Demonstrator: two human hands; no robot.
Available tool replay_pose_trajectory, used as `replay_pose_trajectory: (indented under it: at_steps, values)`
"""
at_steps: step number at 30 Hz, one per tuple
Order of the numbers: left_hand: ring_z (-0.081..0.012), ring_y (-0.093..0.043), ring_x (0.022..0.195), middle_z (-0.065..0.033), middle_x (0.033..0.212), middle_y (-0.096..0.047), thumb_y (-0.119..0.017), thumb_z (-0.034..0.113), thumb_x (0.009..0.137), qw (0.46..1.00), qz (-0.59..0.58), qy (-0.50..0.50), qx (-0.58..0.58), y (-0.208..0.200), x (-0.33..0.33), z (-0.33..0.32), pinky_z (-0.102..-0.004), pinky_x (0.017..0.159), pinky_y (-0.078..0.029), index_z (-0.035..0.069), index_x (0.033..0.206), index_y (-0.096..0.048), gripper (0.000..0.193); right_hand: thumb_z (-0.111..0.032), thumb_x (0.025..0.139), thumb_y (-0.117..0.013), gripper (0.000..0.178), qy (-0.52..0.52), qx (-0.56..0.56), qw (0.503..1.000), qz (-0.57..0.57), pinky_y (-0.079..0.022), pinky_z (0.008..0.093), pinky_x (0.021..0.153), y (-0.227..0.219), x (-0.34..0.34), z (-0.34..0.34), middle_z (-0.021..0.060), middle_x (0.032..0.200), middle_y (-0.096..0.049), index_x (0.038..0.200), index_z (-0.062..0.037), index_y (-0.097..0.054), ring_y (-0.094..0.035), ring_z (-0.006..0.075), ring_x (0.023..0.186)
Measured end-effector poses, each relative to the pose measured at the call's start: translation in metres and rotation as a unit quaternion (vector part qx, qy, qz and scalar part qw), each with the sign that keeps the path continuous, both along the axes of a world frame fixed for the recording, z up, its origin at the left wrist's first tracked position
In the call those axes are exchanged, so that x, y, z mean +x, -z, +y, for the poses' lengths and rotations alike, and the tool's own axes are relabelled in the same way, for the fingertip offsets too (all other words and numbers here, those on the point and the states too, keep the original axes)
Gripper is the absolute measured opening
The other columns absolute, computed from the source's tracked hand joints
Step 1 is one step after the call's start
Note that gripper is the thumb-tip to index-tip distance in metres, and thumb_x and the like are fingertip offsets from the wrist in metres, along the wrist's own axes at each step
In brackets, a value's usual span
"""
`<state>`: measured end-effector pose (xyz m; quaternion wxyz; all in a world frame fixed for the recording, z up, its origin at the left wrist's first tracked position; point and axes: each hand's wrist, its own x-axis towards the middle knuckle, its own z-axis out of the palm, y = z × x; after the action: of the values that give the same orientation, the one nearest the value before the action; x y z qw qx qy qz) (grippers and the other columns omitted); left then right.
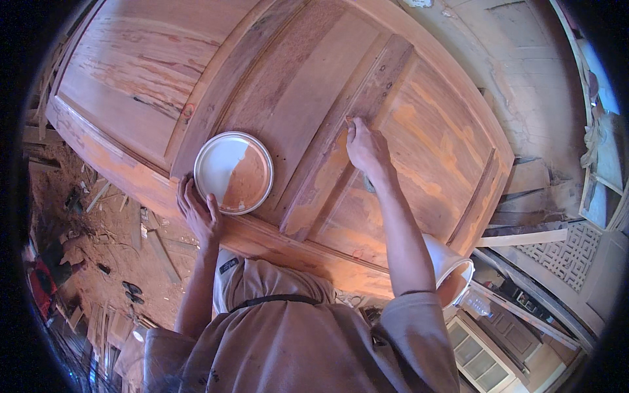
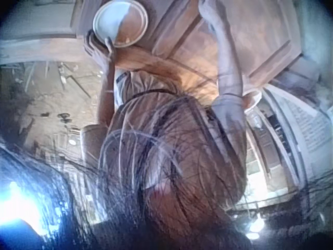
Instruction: The person applies wood filler to a wooden door using a small putty knife. They dip the knife into a bucket of filler and smear it into various surface imperfections and recessed panels across the door.
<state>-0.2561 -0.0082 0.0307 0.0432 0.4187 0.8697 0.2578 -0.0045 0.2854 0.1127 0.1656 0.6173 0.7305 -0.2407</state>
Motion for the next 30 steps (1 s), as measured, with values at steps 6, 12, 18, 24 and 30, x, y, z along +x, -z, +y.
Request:
replay_pose_trajectory:
  at_steps: [6,12,18,24,30]
  values:
    - [-0.0386,-0.037,0.141,-0.0220,0.146,-0.045,-0.050,0.049,0.098,1.000,-0.011,0.005,0.005,-0.002,0.001,-0.002,-0.0539,0.119,-0.022,0.000,0.140,-0.044,0.065,-0.026,0.102,-0.048,0.032,-0.011,0.029,0.999,0.039,-0.052,0.0541,0.084,0.012,0.003,-0.039,0.0283,0.100,-0.069,0.125,-0.0065,-0.059,-0.066,0.0477,0.098]
    - [-0.0386,-0.035,0.143,-0.0214,0.149,-0.043,-0.050,0.050,0.097,1.000,0.000,-0.004,-0.011,0.000,0.000,-0.006,-0.0539,0.119,-0.020,0.000,0.142,-0.043,0.067,-0.027,0.101,-0.052,0.036,-0.045,-0.093,0.994,0.029,-0.052,0.0532,0.084,-0.020,0.009,-0.078,0.0267,0.099,-0.069,0.131,-0.0079,-0.057,-0.065,0.0479,0.098]
    - [-0.0394,-0.034,0.144,-0.0213,0.150,-0.043,-0.048,0.054,0.096,1.000,-0.011,-0.004,-0.027,0.002,-0.002,-0.002,-0.0554,0.120,-0.018,0.000,0.143,-0.042,0.072,-0.030,0.102,-0.058,0.044,0.137,-0.131,0.971,0.146,-0.052,0.0404,0.052,-0.059,0.048,-0.082,0.0105,0.073,-0.066,0.142,-0.0118,-0.052,-0.063,0.0226,0.054]
    - [-0.0407,-0.037,0.141,-0.0215,0.148,-0.045,-0.047,0.054,0.097,1.000,0.010,0.010,-0.015,0.004,-0.003,-0.006,-0.0554,0.118,-0.022,-0.001,0.142,-0.043,0.071,-0.031,0.105,-0.055,0.048,0.226,-0.092,0.907,0.342,-0.039,0.0276,0.038,-0.016,0.095,-0.046,0.0013,0.070,-0.049,0.147,-0.0109,-0.044,-0.047,0.0076,0.042]
    - [-0.0437,-0.039,0.138,-0.0256,0.144,-0.046,-0.045,0.051,0.099,1.000,0.012,0.015,0.022,0.006,-0.003,-0.007,-0.0560,0.115,-0.027,-0.003,0.140,-0.044,0.068,-0.029,0.106,-0.054,0.049,0.244,-0.079,0.888,0.382,-0.041,0.0261,0.040,0.007,0.101,-0.009,0.0013,0.075,-0.049,0.146,-0.0036,-0.043,-0.048,0.0078,0.044]
